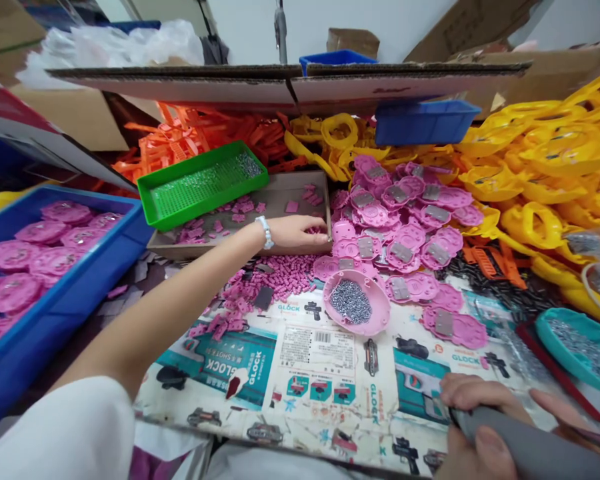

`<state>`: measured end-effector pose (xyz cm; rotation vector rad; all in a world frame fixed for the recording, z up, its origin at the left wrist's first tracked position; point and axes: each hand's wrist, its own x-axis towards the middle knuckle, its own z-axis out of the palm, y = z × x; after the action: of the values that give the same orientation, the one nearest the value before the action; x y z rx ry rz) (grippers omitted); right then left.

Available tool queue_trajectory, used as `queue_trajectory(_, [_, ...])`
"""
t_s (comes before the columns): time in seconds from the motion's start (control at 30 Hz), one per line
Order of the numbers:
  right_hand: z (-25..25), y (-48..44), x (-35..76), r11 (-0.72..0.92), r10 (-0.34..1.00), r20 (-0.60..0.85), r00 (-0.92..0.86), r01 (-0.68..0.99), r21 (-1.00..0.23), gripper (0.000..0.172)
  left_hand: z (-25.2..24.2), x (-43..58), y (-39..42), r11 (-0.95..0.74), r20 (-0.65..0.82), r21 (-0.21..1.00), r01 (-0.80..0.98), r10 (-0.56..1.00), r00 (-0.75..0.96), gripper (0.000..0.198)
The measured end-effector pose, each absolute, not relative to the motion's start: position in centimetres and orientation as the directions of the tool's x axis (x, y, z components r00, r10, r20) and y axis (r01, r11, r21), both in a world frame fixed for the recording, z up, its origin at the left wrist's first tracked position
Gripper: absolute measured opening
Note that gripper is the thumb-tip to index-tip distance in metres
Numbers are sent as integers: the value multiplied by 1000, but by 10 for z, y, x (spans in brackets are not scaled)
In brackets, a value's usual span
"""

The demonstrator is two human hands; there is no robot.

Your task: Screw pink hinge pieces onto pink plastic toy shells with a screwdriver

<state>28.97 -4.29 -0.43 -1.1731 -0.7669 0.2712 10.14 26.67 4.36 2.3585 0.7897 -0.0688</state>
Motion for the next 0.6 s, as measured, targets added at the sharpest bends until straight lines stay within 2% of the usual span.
queue_trajectory(0.13, [5, -34, 284, 440, 527, 452, 720, 224, -870, 53, 40, 89, 252, -617, -191, 580, 532, 532, 825, 46])
queue_trajectory(0.3, [6, -29, 287, 466, 518, 507, 689, 270, -843, 49, 39, 86, 255, -590, -129, 660, 465, 521, 844, 34])
queue_trajectory(0.43, [3, -27, 291, 512, 474, 589, 654, 340, -789, 51, 50, 75, 261, -564, -56, 681, 467, 596, 801, 25])
queue_trajectory(0.53, [3, -27, 289, 495, 400, 602, 691, 390, -777, 51, 69, 50, 248, -553, -15, 660, 508, 667, 745, 23])
queue_trajectory(0.6, [2, -28, 287, 453, 365, 586, 724, 411, -791, 45, 79, 29, 229, -604, 22, 582, 544, 681, 732, 25])
